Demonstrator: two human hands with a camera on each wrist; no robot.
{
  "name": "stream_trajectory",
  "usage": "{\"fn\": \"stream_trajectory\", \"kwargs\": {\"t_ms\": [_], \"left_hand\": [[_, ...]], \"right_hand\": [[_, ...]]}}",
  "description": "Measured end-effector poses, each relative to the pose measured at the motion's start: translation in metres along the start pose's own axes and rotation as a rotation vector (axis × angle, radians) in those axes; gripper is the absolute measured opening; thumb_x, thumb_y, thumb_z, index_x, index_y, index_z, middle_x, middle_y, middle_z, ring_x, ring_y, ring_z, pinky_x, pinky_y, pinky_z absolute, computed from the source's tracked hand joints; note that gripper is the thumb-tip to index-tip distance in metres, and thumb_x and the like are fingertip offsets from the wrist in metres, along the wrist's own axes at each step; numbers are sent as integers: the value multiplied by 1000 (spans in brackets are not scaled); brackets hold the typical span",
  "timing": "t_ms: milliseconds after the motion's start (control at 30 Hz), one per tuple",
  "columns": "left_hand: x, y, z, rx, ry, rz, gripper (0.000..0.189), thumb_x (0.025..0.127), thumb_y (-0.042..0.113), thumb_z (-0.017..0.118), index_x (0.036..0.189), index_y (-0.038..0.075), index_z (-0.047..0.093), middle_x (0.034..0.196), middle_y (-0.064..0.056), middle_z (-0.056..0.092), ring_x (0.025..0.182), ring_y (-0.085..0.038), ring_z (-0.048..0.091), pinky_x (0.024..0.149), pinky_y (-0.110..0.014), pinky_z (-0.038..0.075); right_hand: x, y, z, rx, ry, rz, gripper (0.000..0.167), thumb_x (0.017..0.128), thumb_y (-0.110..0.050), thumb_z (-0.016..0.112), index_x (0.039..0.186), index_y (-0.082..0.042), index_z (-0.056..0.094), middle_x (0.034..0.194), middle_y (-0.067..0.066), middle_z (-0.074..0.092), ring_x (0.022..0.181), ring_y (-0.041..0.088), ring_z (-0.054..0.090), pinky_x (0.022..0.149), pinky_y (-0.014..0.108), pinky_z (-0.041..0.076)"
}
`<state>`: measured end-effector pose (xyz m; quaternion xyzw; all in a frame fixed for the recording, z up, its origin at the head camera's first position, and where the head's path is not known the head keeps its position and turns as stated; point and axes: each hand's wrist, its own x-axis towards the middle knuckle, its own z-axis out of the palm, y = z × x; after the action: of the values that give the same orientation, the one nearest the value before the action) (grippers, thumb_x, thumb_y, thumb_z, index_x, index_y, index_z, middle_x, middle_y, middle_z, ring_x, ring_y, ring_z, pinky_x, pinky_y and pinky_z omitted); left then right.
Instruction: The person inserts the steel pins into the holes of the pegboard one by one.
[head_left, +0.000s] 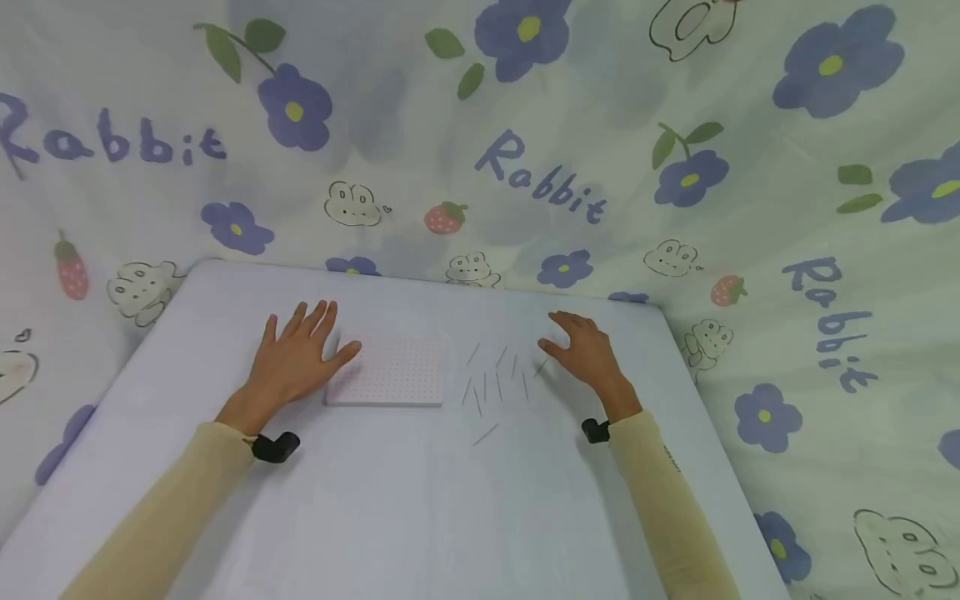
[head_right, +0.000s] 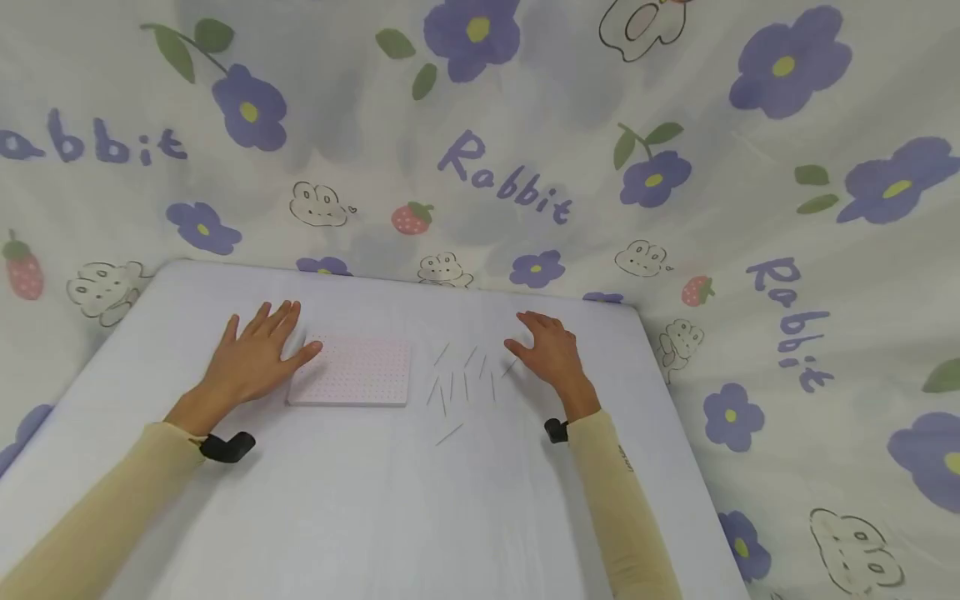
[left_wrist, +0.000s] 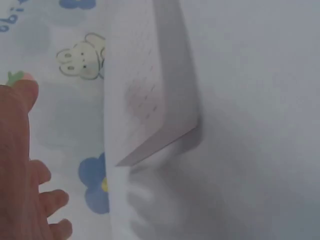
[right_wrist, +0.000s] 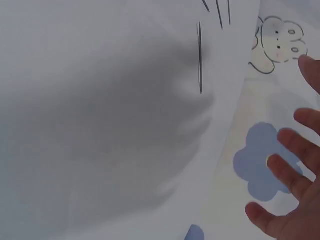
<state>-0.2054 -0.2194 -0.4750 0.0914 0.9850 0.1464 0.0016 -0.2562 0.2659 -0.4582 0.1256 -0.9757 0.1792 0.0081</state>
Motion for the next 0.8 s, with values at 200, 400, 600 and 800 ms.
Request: {"fn": "stream_trajectory", "kwargs": {"t_ms": [200, 400, 600, 800], "left_hand": [[-24, 6, 20, -40, 23, -18, 105, 93, 77, 39, 161, 2, 11, 165, -21, 19, 152, -45, 13, 115, -70, 1], [-40, 14, 37, -72, 14, -30, 112, 91, 79, 44, 159, -4, 12, 164, -26, 19, 150, -47, 16, 115, -71, 5], [-49, 14, 50, -82, 9, -47, 116, 88, 79, 49, 158, -6, 13, 163, -28, 19, 149, -48, 18, 114, -72, 7], [-52, 17, 53, -88, 19, -51, 117, 86, 80, 52, 159, -4, 14, 164, -26, 20, 150, -47, 17, 114, -71, 6]], "right_hand": [[-2, 2, 6, 58, -75, -6, 55, 97, -49, 64, 144, -21, 56, 150, 7, 51, 141, 34, 41, 113, 62, 30], [-5, 3, 10, 88, -118, 5, 50, 96, -42, 68, 140, -19, 60, 149, 7, 52, 141, 34, 41, 115, 59, 30], [-6, 4, 15, 137, -168, 22, 47, 96, -36, 70, 138, -17, 62, 149, 10, 53, 142, 36, 41, 116, 56, 31], [-4, 6, 20, 173, -210, 31, 43, 94, -27, 72, 135, -14, 65, 144, 10, 57, 136, 36, 48, 112, 54, 38]]}}
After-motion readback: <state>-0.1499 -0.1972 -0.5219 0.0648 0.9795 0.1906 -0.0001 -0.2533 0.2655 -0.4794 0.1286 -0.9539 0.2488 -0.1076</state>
